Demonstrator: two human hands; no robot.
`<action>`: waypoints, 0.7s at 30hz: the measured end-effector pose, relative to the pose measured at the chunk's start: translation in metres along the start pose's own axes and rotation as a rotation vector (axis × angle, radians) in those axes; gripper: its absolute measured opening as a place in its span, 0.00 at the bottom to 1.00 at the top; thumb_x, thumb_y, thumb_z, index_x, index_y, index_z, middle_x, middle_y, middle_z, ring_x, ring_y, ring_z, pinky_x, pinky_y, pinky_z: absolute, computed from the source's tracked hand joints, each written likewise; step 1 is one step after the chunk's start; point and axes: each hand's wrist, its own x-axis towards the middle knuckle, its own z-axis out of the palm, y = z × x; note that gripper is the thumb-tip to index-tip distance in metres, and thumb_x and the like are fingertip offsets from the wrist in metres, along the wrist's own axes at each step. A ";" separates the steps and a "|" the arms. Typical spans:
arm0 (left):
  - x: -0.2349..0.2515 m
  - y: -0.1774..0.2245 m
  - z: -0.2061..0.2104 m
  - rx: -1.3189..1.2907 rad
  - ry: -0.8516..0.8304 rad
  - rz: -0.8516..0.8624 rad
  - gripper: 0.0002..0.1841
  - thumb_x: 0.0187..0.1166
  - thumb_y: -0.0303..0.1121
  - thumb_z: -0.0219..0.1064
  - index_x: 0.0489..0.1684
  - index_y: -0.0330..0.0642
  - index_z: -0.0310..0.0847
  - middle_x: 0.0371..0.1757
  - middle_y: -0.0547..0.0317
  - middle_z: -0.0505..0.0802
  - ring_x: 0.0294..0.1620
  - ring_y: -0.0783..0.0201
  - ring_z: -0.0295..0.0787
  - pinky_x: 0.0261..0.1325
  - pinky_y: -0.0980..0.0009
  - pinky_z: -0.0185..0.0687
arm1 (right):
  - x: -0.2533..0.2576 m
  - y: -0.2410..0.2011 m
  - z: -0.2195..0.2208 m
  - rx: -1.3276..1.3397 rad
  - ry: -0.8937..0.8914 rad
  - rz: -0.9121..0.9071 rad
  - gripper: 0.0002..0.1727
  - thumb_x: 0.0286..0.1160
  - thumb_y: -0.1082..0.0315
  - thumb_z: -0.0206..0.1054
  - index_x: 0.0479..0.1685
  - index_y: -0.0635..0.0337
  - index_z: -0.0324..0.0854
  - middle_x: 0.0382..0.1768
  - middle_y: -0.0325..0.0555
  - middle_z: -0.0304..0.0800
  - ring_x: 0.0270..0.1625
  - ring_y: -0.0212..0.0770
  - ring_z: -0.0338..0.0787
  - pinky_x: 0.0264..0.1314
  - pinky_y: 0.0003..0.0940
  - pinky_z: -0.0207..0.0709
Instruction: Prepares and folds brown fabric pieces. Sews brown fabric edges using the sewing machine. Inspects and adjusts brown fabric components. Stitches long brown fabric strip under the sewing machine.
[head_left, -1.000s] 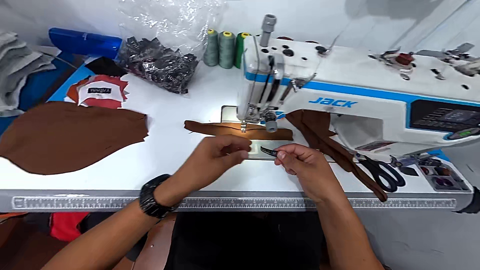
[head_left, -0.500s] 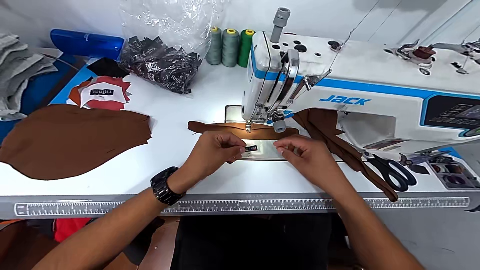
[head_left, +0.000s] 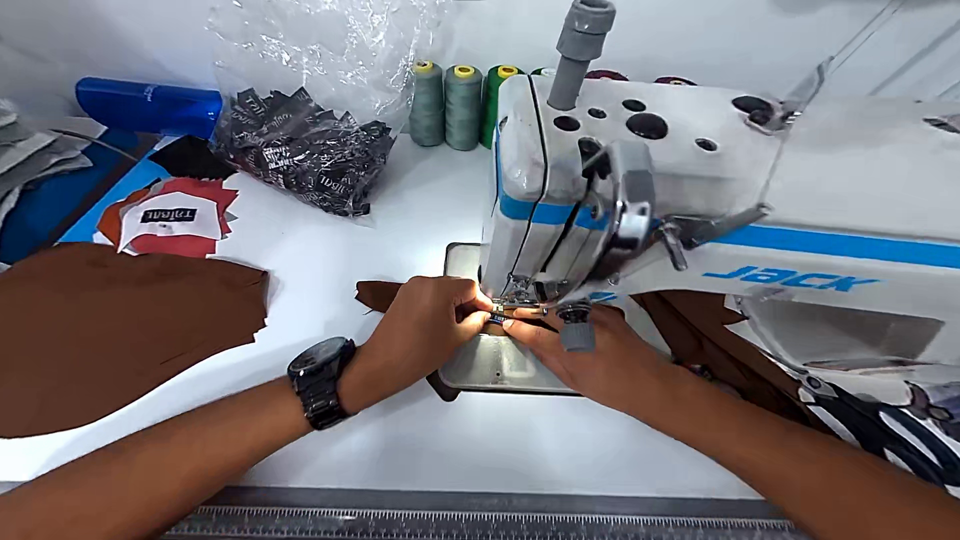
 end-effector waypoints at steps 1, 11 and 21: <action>-0.001 0.000 0.001 0.035 0.015 0.022 0.01 0.70 0.32 0.74 0.31 0.51 0.91 0.28 0.71 0.90 0.28 0.76 0.85 0.31 0.75 0.81 | 0.000 -0.001 0.000 0.006 -0.015 0.015 0.17 0.82 0.62 0.58 0.57 0.45 0.93 0.48 0.42 0.94 0.52 0.44 0.93 0.52 0.41 0.87; -0.024 -0.028 -0.001 0.282 -0.042 0.591 0.17 0.88 0.36 0.56 0.60 0.43 0.91 0.61 0.56 0.92 0.64 0.61 0.87 0.71 0.71 0.79 | -0.006 -0.002 0.000 0.012 -0.200 0.071 0.16 0.84 0.62 0.57 0.54 0.45 0.93 0.41 0.40 0.93 0.46 0.42 0.93 0.44 0.39 0.87; -0.031 -0.027 0.004 0.313 -0.077 0.525 0.22 0.92 0.43 0.49 0.63 0.46 0.89 0.61 0.58 0.91 0.67 0.61 0.83 0.74 0.71 0.74 | -0.012 -0.004 -0.004 0.046 -0.233 0.086 0.16 0.85 0.62 0.58 0.57 0.44 0.92 0.40 0.41 0.92 0.43 0.42 0.93 0.42 0.37 0.86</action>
